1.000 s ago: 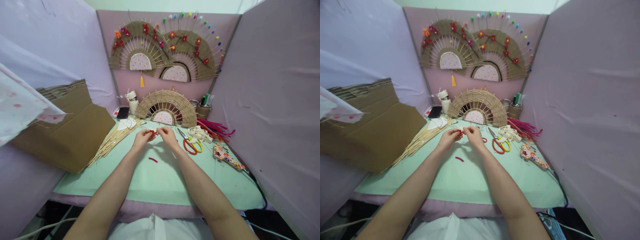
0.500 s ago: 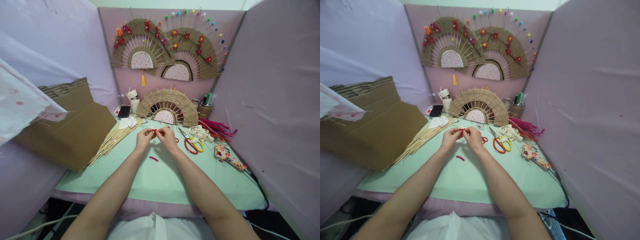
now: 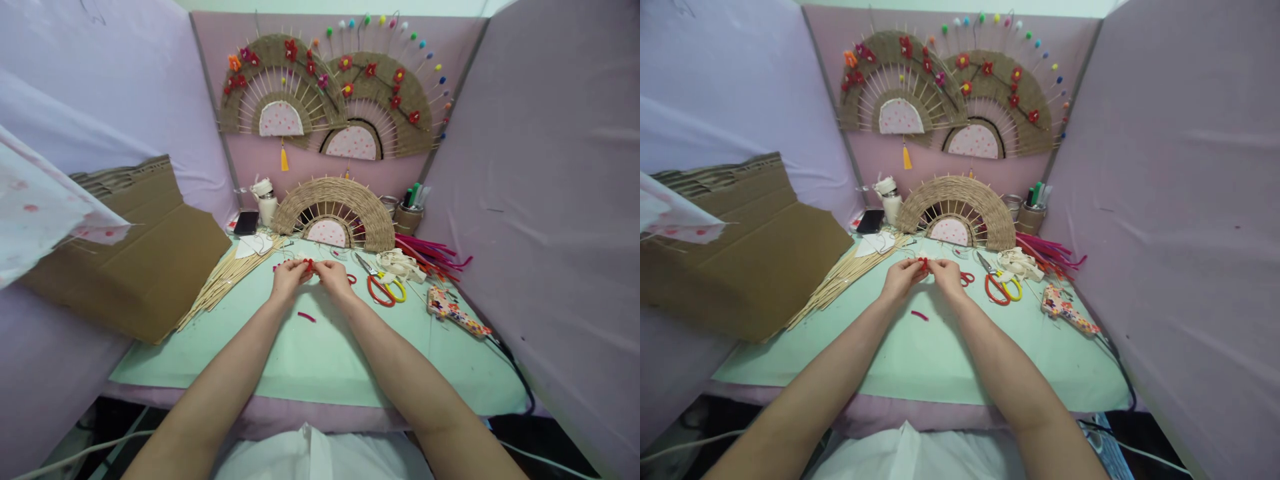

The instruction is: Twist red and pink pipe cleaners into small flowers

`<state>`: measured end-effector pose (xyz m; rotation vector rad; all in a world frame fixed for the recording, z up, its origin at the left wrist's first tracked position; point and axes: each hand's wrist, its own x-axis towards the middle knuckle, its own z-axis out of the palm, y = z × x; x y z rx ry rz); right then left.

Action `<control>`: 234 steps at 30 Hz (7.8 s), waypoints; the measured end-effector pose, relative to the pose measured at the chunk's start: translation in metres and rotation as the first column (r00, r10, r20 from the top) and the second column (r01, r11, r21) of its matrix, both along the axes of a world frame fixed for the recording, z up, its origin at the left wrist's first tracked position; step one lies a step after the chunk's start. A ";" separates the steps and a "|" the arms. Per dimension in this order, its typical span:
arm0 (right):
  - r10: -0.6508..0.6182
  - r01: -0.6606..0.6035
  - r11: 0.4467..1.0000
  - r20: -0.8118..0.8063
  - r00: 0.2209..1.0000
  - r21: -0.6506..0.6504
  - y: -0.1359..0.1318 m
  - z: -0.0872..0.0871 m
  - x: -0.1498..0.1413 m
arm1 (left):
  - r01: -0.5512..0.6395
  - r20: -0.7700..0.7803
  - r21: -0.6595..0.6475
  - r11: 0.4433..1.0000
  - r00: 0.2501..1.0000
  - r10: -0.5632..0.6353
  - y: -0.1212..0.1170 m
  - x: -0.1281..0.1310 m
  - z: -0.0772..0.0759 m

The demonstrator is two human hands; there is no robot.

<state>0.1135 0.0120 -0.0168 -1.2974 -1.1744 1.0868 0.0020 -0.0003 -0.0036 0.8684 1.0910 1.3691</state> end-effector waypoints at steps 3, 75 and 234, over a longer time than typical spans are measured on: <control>-0.036 0.023 0.994 0.125 0.991 0.104 -0.001 0.003 0.004 | 0.076 0.076 -0.057 0.996 0.995 -0.071 -0.001 -0.003 0.006; -0.092 0.047 0.960 0.154 0.984 0.275 -0.005 0.019 0.013 | 0.153 -0.307 0.226 0.962 0.948 -0.079 0.003 -0.002 -0.004; -0.064 -0.326 0.671 0.490 0.870 0.666 -0.004 0.034 0.034 | 0.108 -0.294 0.333 0.937 0.956 -0.006 0.017 -0.017 -0.010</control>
